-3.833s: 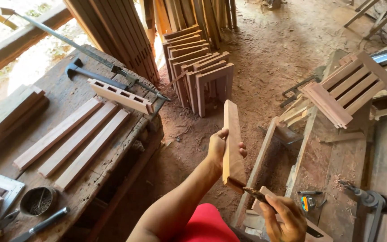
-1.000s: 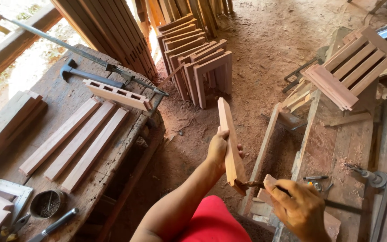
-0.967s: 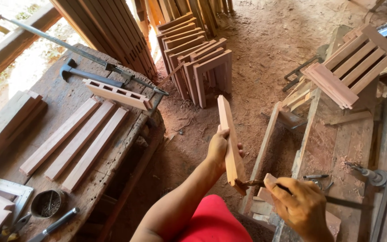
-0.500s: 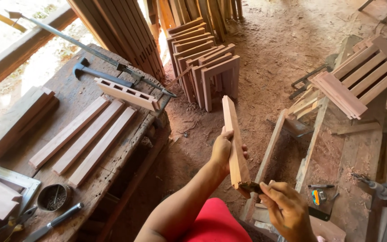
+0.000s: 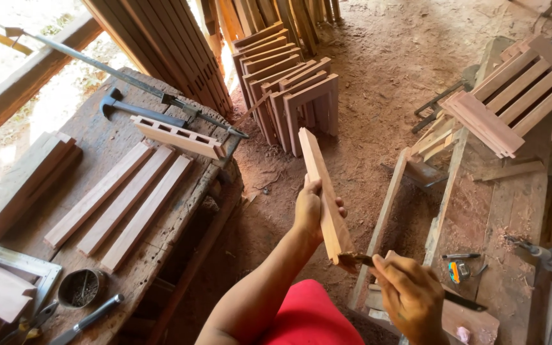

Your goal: The person uses a chisel to carve and shape the edges of small wooden planks. They repeatedly pick up planks from a workbench, carve them, and place them back down or onto a nearby wooden structure.

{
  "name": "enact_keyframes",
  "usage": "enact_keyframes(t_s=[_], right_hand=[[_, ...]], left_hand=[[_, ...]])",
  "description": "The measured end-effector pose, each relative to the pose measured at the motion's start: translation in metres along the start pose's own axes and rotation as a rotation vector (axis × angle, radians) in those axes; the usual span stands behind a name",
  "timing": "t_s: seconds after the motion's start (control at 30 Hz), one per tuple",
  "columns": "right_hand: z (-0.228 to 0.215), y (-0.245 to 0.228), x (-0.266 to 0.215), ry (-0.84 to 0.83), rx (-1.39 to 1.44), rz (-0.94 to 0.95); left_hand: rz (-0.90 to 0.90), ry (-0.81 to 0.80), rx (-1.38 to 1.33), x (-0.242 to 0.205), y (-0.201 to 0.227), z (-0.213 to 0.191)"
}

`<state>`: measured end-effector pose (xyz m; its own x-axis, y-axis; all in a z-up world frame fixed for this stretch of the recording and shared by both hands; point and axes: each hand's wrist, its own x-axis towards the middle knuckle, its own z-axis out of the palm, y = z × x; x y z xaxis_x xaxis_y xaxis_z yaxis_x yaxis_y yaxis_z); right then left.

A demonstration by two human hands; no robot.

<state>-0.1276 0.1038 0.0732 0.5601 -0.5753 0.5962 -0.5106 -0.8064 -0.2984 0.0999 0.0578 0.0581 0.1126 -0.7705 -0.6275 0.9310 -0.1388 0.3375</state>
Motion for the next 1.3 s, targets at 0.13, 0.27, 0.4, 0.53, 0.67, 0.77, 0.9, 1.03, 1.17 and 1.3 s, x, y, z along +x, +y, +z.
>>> enact_keyframes(t_s=[0.13,0.27,0.4,0.53,0.67,0.77,0.9,1.03,1.17,1.3], right_hand=[[-0.011,0.004,-0.001,0.048,0.059,0.042],[-0.01,0.004,-0.013,-0.108,0.444,0.176],[-0.004,-0.002,-0.014,-0.188,0.461,0.135],[-0.023,-0.023,0.006,-0.211,0.389,0.211],[-0.037,-0.023,0.019,-0.384,0.129,0.143],[-0.046,-0.019,0.021,-0.427,0.049,0.101],[-0.046,-0.003,0.015,-0.46,-0.011,0.046],[-0.048,0.006,0.012,-0.465,0.005,0.053],[-0.056,0.026,0.003,-0.424,-0.066,0.058],[-0.053,0.032,-0.015,-0.265,-0.02,0.16]], left_hand=[[-0.015,-0.066,-0.131,0.004,-0.003,-0.008],[0.075,-0.119,-0.12,0.004,0.004,-0.009],[0.098,-0.112,-0.107,-0.001,0.009,-0.004],[0.113,-0.103,-0.08,-0.007,0.008,-0.003],[0.245,-0.165,-0.061,-0.013,0.012,-0.001],[0.309,-0.21,-0.077,-0.014,0.012,0.0],[0.37,-0.243,-0.139,-0.016,0.014,0.001],[0.342,-0.27,-0.225,-0.009,0.012,-0.007],[0.316,-0.314,-0.288,-0.012,0.021,-0.005],[0.361,-0.333,-0.314,-0.016,0.031,0.002]])
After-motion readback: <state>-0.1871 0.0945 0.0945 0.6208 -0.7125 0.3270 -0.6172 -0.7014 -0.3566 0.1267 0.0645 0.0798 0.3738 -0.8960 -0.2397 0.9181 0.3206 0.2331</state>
